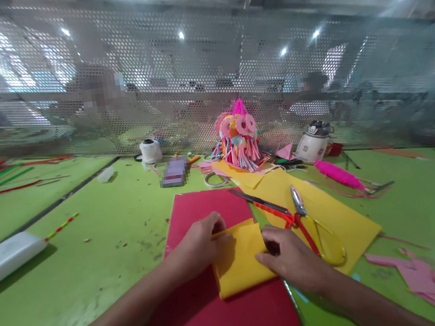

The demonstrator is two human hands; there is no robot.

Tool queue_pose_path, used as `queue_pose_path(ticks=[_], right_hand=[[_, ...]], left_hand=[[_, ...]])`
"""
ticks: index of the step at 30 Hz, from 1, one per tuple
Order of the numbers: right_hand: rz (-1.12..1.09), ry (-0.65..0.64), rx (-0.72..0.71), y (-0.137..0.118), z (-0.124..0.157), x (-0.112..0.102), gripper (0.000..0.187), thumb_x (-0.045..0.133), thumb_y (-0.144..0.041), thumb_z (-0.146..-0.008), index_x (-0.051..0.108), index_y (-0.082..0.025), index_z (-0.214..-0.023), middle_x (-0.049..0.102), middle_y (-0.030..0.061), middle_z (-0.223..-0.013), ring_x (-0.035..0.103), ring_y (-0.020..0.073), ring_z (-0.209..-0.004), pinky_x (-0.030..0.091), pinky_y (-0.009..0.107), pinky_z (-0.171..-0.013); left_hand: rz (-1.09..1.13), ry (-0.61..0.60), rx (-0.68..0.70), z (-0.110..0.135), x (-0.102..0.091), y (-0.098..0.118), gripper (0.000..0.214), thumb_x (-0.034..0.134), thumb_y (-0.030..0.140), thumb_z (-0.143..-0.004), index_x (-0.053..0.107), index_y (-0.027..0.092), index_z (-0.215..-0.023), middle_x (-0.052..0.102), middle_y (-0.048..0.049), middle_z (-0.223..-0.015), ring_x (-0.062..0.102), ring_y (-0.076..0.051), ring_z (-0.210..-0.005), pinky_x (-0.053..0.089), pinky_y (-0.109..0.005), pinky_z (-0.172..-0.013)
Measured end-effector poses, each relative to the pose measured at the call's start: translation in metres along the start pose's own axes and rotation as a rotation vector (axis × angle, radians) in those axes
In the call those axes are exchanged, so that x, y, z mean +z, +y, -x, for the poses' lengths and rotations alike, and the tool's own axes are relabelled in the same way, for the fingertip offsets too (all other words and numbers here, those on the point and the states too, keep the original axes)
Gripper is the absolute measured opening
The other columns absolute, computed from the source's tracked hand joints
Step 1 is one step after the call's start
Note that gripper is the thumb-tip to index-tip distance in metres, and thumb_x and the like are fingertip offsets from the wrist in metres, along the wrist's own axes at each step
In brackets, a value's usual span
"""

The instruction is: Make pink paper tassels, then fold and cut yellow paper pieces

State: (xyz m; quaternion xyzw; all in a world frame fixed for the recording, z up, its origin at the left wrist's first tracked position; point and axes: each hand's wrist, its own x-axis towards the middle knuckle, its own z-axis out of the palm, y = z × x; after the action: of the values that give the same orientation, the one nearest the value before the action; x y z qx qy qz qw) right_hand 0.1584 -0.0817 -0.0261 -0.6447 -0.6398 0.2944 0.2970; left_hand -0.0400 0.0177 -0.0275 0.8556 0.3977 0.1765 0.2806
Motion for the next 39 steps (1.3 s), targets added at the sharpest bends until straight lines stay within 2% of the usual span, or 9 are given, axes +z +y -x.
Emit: queue_pose_path(ticks=[3, 5, 7, 10, 13, 19, 25, 35, 39], right_hand=[[-0.047, 0.085, -0.046, 0.002, -0.001, -0.002, 0.021, 0.061, -0.018, -0.074, 0.044, -0.020, -0.062, 0.049, -0.0004, -0.075, 0.047, 0.0147, -0.068, 0.037, 0.028, -0.062], [-0.141, 0.164, -0.105, 0.003, -0.002, -0.004, 0.015, 0.063, -0.023, -0.076, 0.052, -0.019, -0.067, 0.056, 0.0040, -0.091, 0.054, 0.0179, -0.083, 0.043, 0.029, -0.072], [-0.317, 0.159, -0.153, 0.001, -0.001, -0.005, 0.012, 0.063, -0.029, -0.081, 0.059, -0.019, -0.076, 0.060, 0.0069, -0.106, 0.057, 0.0210, -0.098, 0.045, 0.030, -0.082], [-0.583, 0.060, -0.119, -0.004, 0.000, -0.003, 0.021, 0.064, -0.040, -0.084, 0.063, -0.019, -0.082, 0.066, 0.0055, -0.092, 0.062, 0.0219, -0.090, 0.049, 0.031, -0.080], [-0.689, 0.088, -0.073, -0.009, 0.003, 0.002, 0.029, 0.067, -0.048, -0.081, 0.063, -0.019, -0.081, 0.066, 0.0033, -0.078, 0.063, 0.0214, -0.079, 0.051, 0.030, -0.073], [-0.741, 0.178, -0.117, -0.015, 0.009, 0.008, 0.035, 0.067, -0.054, -0.079, 0.064, -0.020, -0.084, 0.068, 0.0050, -0.081, 0.064, 0.0221, -0.079, 0.053, 0.030, -0.072], [-0.728, 0.198, -0.136, -0.018, 0.011, 0.010, 0.034, 0.065, -0.051, -0.082, 0.065, -0.020, -0.096, 0.071, 0.0063, -0.088, 0.066, 0.0221, -0.079, 0.054, 0.030, -0.073], [-0.691, 0.306, -0.144, -0.009, 0.010, 0.015, 0.035, 0.066, -0.042, -0.084, 0.062, -0.020, -0.111, 0.068, 0.0119, -0.114, 0.066, 0.0256, -0.102, 0.053, 0.033, -0.089], [-0.645, 0.313, -0.167, -0.009, 0.011, 0.017, 0.035, 0.064, -0.040, -0.085, 0.061, -0.020, -0.114, 0.067, 0.0131, -0.118, 0.064, 0.0260, -0.107, 0.053, 0.033, -0.092]], left_hand=[[0.272, 0.039, 0.017, 0.001, -0.001, -0.003, 0.016, 0.058, 0.032, -0.083, 0.053, 0.017, -0.087, 0.061, -0.0012, -0.075, 0.057, -0.016, -0.071, 0.044, -0.026, -0.063], [0.412, 0.062, 0.044, 0.003, -0.002, -0.003, 0.026, 0.057, 0.036, -0.086, 0.056, 0.016, -0.103, 0.064, -0.0030, -0.081, 0.060, -0.017, -0.075, 0.048, -0.026, -0.065], [0.471, 0.085, 0.048, 0.005, -0.004, 0.000, 0.037, 0.055, 0.040, -0.088, 0.058, 0.016, -0.116, 0.069, -0.0073, -0.091, 0.063, -0.020, -0.082, 0.051, -0.029, -0.069], [0.441, 0.139, 0.053, 0.010, -0.007, 0.010, 0.039, 0.053, 0.040, -0.089, 0.064, 0.017, -0.118, 0.070, -0.0116, -0.110, 0.064, -0.024, -0.097, 0.053, -0.034, -0.080], [0.372, 0.196, 0.070, 0.015, -0.009, 0.020, 0.039, 0.051, 0.039, -0.090, 0.066, 0.019, -0.119, 0.070, -0.0104, -0.114, 0.064, -0.025, -0.101, 0.052, -0.037, -0.088], [0.284, 0.275, 0.148, 0.019, -0.006, 0.021, 0.038, 0.048, 0.040, -0.093, 0.065, 0.022, -0.122, 0.069, -0.0102, -0.119, 0.063, -0.025, -0.105, 0.051, -0.041, -0.093], [0.198, 0.265, 0.244, 0.020, -0.006, 0.018, 0.038, 0.042, 0.032, -0.097, 0.062, 0.021, -0.127, 0.068, -0.0128, -0.116, 0.063, -0.023, -0.102, 0.051, -0.040, -0.091], [0.230, 0.240, 0.180, 0.019, 0.000, 0.023, 0.041, 0.039, 0.032, -0.097, 0.059, 0.018, -0.130, 0.066, -0.0118, -0.124, 0.062, -0.024, -0.111, 0.048, -0.036, -0.096], [0.220, 0.228, 0.156, 0.019, 0.000, 0.025, 0.036, 0.040, 0.031, -0.096, 0.068, 0.017, -0.114, 0.072, -0.0106, -0.111, 0.066, -0.025, -0.101, 0.051, -0.032, -0.086]])
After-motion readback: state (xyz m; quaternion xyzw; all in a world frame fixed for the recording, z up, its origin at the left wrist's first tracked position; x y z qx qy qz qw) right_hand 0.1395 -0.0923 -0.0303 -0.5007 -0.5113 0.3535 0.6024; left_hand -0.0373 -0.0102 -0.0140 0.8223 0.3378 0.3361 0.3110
